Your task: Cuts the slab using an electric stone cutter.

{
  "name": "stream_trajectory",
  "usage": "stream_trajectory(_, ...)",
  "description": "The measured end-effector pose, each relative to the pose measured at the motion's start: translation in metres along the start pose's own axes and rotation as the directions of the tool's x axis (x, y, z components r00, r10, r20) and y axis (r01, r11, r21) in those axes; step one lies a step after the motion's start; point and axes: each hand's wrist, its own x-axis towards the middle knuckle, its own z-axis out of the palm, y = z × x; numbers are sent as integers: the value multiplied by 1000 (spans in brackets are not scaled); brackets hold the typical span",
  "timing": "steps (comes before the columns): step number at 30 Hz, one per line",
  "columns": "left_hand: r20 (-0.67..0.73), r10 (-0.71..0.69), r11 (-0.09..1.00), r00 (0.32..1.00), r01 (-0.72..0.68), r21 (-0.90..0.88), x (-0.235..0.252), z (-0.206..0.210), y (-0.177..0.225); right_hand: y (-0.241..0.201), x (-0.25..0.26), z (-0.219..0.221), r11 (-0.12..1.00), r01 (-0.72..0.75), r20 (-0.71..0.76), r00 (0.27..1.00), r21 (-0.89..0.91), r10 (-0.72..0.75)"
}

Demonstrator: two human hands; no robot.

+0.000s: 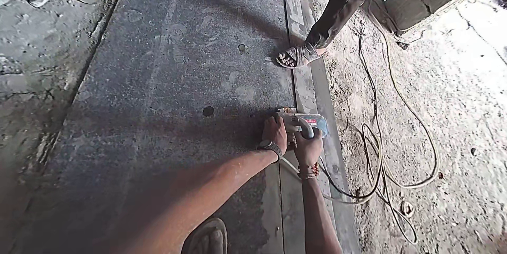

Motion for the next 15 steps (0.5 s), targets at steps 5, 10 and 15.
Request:
stream_trajectory(5, -17, -11, 1000, 1000, 11, -4, 4, -1, 2, -3, 3, 0, 1000, -8, 3, 1000, -5, 8)
stream_trajectory(10, -23, -26, 1000, 999, 26, 1, 8, -2, 4, -6, 6, 2, 1000, -18, 9, 1000, -7, 18)
stream_trajectory(15, -34, -30, 1000, 999, 30, 1, 11, -4, 4, -8, 8, 2, 1000, -19, 20, 1000, 14, 19)
